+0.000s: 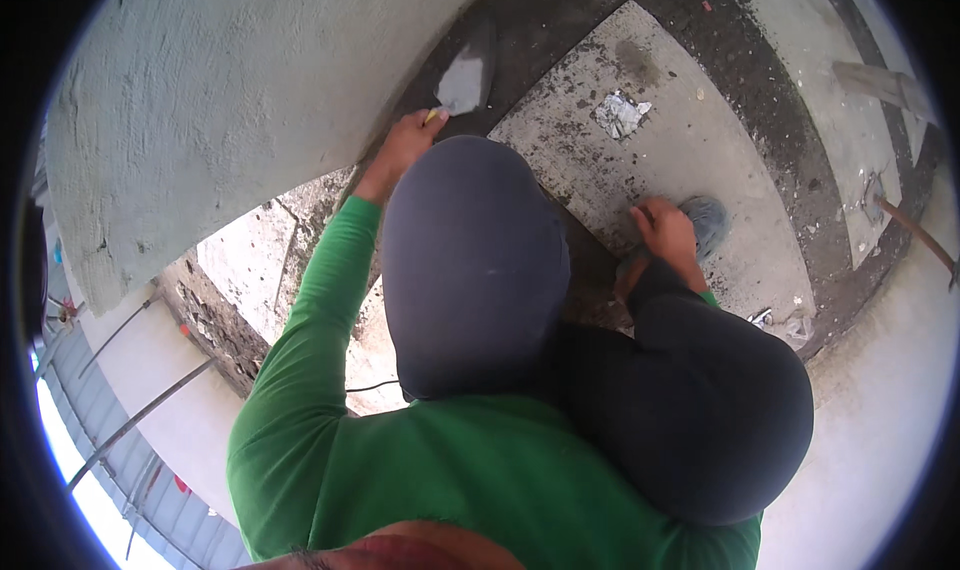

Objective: The person uses a trowel to apply and smooth a layer of cement onto a concrete floor surface. They repeatedly scoop the material and spread it evenly across the ground, working in a crouched position.

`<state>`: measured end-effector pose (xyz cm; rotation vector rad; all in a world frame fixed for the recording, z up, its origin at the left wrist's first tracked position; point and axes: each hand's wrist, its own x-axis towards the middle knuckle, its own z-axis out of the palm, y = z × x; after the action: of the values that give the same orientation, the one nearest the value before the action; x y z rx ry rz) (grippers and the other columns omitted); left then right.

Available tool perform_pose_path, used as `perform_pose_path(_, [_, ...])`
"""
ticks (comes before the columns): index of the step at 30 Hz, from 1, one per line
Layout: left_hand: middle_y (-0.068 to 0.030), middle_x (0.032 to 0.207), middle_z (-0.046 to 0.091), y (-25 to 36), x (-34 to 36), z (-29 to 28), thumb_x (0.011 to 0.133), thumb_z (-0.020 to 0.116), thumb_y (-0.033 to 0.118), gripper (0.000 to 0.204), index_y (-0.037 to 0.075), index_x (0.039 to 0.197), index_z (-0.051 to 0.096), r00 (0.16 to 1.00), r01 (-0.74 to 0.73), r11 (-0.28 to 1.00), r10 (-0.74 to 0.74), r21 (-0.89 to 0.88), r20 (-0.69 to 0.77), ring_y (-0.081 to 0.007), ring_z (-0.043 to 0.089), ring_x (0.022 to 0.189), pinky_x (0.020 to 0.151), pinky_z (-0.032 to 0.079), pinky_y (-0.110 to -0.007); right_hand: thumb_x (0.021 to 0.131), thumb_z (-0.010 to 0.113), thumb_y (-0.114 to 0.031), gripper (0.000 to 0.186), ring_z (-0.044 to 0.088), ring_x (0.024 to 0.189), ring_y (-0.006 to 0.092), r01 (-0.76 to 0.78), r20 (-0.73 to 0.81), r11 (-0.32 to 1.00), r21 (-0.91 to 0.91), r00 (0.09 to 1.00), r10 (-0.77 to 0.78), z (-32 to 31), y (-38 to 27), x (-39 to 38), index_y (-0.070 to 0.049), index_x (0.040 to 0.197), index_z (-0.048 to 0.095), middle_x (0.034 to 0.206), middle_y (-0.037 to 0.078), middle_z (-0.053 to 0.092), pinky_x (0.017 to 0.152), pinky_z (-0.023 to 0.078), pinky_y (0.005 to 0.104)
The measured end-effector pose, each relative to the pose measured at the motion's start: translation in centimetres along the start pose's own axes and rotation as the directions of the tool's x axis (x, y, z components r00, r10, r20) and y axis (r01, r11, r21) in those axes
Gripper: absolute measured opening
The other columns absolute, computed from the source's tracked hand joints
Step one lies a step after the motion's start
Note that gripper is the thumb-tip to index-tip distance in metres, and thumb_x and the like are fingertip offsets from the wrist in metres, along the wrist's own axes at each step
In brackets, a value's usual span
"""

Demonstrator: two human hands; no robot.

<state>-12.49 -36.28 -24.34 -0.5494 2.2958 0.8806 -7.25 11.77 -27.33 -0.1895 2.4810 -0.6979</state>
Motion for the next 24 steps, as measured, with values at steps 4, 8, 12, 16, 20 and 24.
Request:
perform_pose_path(4, [-0.0306, 0.109, 0.072, -4.2, -0.6, 2.9, 0.105, 0.051, 0.056, 0.061, -0.002, 0.109, 0.07, 0.984, -0.156, 0.967, 0.171, 0.203, -0.058, -0.0486, 0.067, 0.109, 0.092, 0.049, -0.059, 0.099, 0.068, -0.036, 0.027, 0.071, 0.094, 0.0403, 0.038, -0.047, 0.999, 0.018, 0.998, -0.037, 0.4, 0.4, -0.2, -0.01, 0.103, 0.073, 0.098, 0.016, 0.074, 0.081, 0.056, 0.0488])
perform_pose_path(8, [-0.0233, 0.088, 0.072, -1.9, 5.2, -1.3, 0.105, 0.054, 0.055, 0.06, -0.003, 0.105, 0.068, 0.995, -0.055, 0.997, 0.059, 0.054, -0.082, -0.0372, 0.072, 0.082, 0.075, 0.054, -0.051, 0.098, 0.07, -0.032, 0.024, 0.072, 0.086, 0.0374, 0.073, -0.057, 0.997, 0.025, 0.996, -0.072, 0.6, 0.5, 0.0, -0.009, 0.104, 0.074, 0.095, 0.015, 0.074, 0.075, 0.057, 0.0446])
perform_pose_path(12, [-0.0102, 0.065, 0.061, 2.8, 0.5, 0.1, 0.104, 0.059, 0.051, 0.054, -0.002, 0.098, 0.066, 0.999, -0.046, 0.994, 0.048, -0.098, 0.011, -0.0206, 0.061, 0.053, 0.053, 0.049, -0.04, 0.099, 0.068, -0.034, 0.025, 0.071, 0.094, 0.04, 0.061, -0.072, 0.997, 0.042, 0.996, -0.057, 0.4, 1.3, -0.5, -0.01, 0.103, 0.073, 0.098, 0.016, 0.074, 0.081, 0.056, 0.0492])
perform_pose_path(16, [-0.0072, 0.061, 0.058, -1.0, 0.0, 0.4, 0.104, 0.06, 0.05, 0.05, 0.0, 0.099, 0.065, 0.999, 0.017, 0.984, -0.011, -0.179, 0.033, -0.0177, 0.056, 0.046, 0.046, 0.043, -0.039, 0.098, 0.068, -0.034, 0.025, 0.071, 0.094, 0.0397, 0.075, -0.075, 0.996, 0.05, 0.995, -0.071, 0.5, 1.1, -0.3, -0.01, 0.102, 0.073, 0.099, 0.015, 0.073, 0.081, 0.056, 0.0493])
perform_pose_path(20, [-0.0063, 0.059, 0.055, 2.2, 5.9, -1.9, 0.105, 0.06, 0.047, 0.048, 0.001, 0.093, 0.061, 1.0, 0.018, 0.991, -0.019, -0.129, -0.006, -0.0175, 0.052, 0.043, 0.043, 0.04, -0.039, 0.098, 0.068, -0.034, 0.025, 0.07, 0.095, 0.0393, 0.074, -0.061, 0.997, 0.025, 0.996, -0.072, 0.4, 0.7, -0.4, -0.01, 0.102, 0.073, 0.1, 0.014, 0.073, 0.081, 0.056, 0.0489])
perform_pose_path(24, [-0.008, 0.062, 0.058, 11.1, 10.3, -0.4, 0.104, 0.06, 0.039, 0.042, -0.001, 0.095, 0.061, 0.994, -0.106, 0.994, 0.105, -0.041, -0.021, -0.0201, 0.057, 0.047, 0.048, 0.045, -0.039, 0.098, 0.068, -0.034, 0.025, 0.071, 0.095, 0.0387, 0.08, -0.031, 0.997, -0.012, 0.996, -0.08, 0.5, 1.1, -0.3, -0.01, 0.103, 0.073, 0.101, 0.013, 0.073, 0.081, 0.057, 0.049])
